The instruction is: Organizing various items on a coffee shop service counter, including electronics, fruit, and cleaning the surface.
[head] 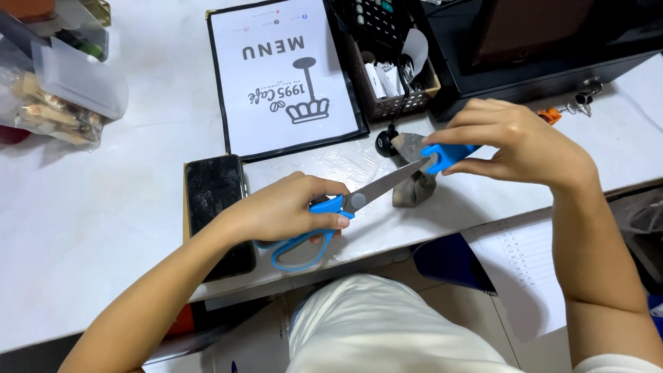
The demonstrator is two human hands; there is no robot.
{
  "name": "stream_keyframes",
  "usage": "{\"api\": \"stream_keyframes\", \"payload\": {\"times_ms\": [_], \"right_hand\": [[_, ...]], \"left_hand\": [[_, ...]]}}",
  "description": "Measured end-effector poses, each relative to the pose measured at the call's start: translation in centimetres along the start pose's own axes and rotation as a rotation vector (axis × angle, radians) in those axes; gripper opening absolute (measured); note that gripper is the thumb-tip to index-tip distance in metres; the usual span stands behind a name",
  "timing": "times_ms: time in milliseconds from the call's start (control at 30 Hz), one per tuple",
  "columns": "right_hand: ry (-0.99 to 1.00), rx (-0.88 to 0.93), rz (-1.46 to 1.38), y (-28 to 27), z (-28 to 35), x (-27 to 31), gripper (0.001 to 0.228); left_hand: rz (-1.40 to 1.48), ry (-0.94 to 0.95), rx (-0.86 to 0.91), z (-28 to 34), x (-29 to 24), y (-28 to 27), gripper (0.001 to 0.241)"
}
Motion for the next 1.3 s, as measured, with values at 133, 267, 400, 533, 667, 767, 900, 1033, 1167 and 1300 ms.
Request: {"api": "stream_keyframes", "payload": {"times_ms": [133,267,400,533,667,767,900,1033,1167,1300], "right_hand": [[-0.038,0.018,0.09,0.4,-1.4,1.7,0.044],[-0.149,0.043,0.025,1.5,-2.8,3.5,0.051],[-0.212,0.113,0.059,3.1,-3.4,5.3,0.05],[-0.252,0.12,0.101,3.2,-3.0,6.7,0.047],[-0.274,0.105,0.115,4.1,-2.3,7.6,0.048],[-0.245,0.11,0.153,5.2,-2.1,6.7,0.049],[-0.152,-0.233,0.38,4.9,-2.0,7.2,0.072],[0.249,-0.567,-0.034,8.6,1.8,6.3,0.073],[0.407,-0.466,-0.562,9.5,1.5,6.0,0.085],[0.447,-0.425,-0.159,8.2,1.3,3.8,0.102]], "left_hand": [[0.007,0.035,-0.002,-0.4,-0.3,0.1,0.021],[0.015,0.054,-0.004,-1.3,-0.4,0.3,0.022],[-0.024,0.095,-0.027,-2.3,-0.1,0.7,0.025],[0.031,0.131,0.031,-1.4,-0.3,1.6,0.027],[-0.009,0.05,0.013,-1.8,0.3,2.2,0.029],[-0.061,0.054,-0.032,-3.0,0.5,1.6,0.028],[0.118,0.289,-0.191,-5.2,1.3,0.8,0.029],[0.375,0.304,-0.349,-9.7,2.2,0.9,0.035],[0.4,0.412,-0.457,-17.9,3.8,1.1,0.035],[0.641,0.271,-0.267,-23.3,2.8,0.4,0.016]]}}
Point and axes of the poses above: each hand's wrist, its own z-axis away from the middle knuckle, its own y-axis out of the palm, x = y × z, the point moved 4 cm from there along -z, towards the middle knuckle, and after that the axes turned 6 degrees about z, right-handed, at the moved point
